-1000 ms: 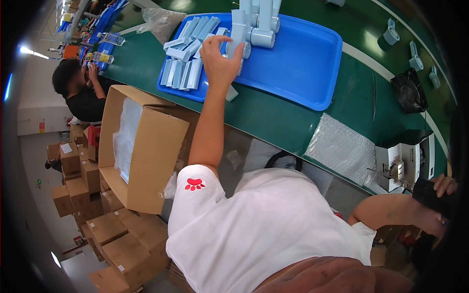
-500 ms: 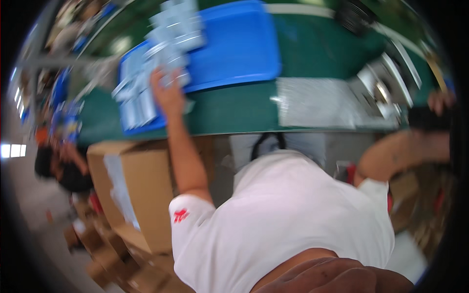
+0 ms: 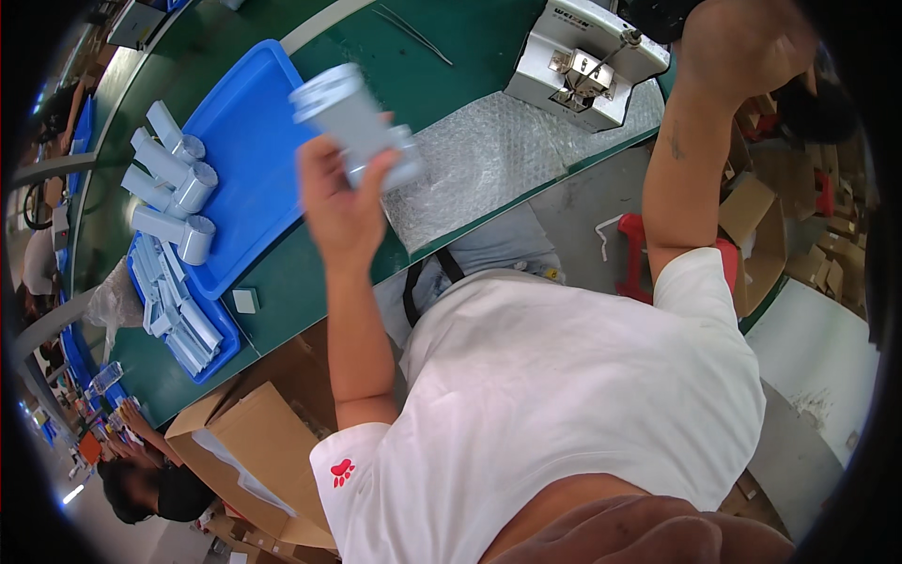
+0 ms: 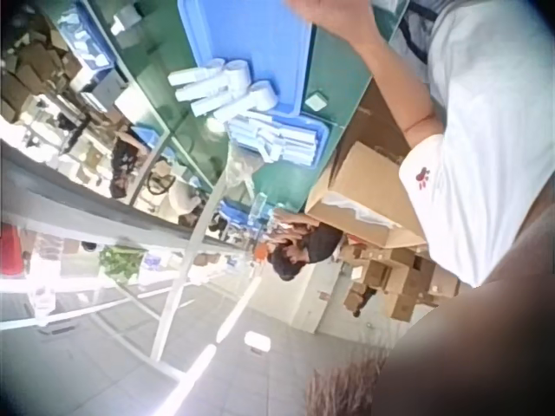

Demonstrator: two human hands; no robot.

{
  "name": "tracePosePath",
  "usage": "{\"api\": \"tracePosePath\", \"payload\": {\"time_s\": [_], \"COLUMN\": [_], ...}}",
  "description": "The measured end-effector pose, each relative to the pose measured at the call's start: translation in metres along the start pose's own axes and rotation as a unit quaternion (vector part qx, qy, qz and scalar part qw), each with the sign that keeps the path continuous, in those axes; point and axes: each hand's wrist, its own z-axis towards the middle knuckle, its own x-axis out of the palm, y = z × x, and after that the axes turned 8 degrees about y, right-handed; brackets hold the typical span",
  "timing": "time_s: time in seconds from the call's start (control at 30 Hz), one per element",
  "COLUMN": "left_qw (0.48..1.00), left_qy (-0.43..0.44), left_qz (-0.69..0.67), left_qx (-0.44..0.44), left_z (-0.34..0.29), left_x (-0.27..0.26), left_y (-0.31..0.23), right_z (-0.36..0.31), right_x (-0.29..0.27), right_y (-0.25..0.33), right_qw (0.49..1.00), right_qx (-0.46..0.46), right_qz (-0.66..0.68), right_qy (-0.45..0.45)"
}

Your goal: The person repeatedly picks up light blue plastic components from a blue tray and uses a handheld power tool to drive screws into them. After securing each part, the person places it back into the tray. The process is repeated for multiple identical components throughout the clip.

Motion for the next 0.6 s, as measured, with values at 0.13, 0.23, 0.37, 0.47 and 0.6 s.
{"api": "tracePosePath", "payload": {"time_s": [0.13,0.23,0.37,0.47,0.6], "left_qw": [0.994,0.994,0.986,0.997,0.986], "left_qy": [0.049,0.034,0.003,-0.036,-0.043], "left_qz": [0.101,0.101,0.155,0.068,0.154], "left_qx": [-0.012,-0.009,0.063,-0.019,0.052], "left_z": [0.003,-0.003,-0.001,0.000,0.002], "left_x": [0.039,0.054,0.064,0.073,0.069], "left_y": [0.033,0.040,0.053,0.035,0.052], "right_z": [-0.010,-0.024,-0.039,-0.045,-0.047], "right_x": [0.001,-0.026,-0.058,-0.046,-0.029], "right_y": [-0.004,-0.022,-0.014,-0.011,-0.012], "right_qw": [0.998,0.986,0.946,0.957,0.957], "right_qx": [0.052,0.148,0.218,0.199,0.202], "right_qz": [-0.016,0.082,0.238,0.212,0.207], "right_qy": [-0.019,-0.010,0.021,0.005,0.013]}}
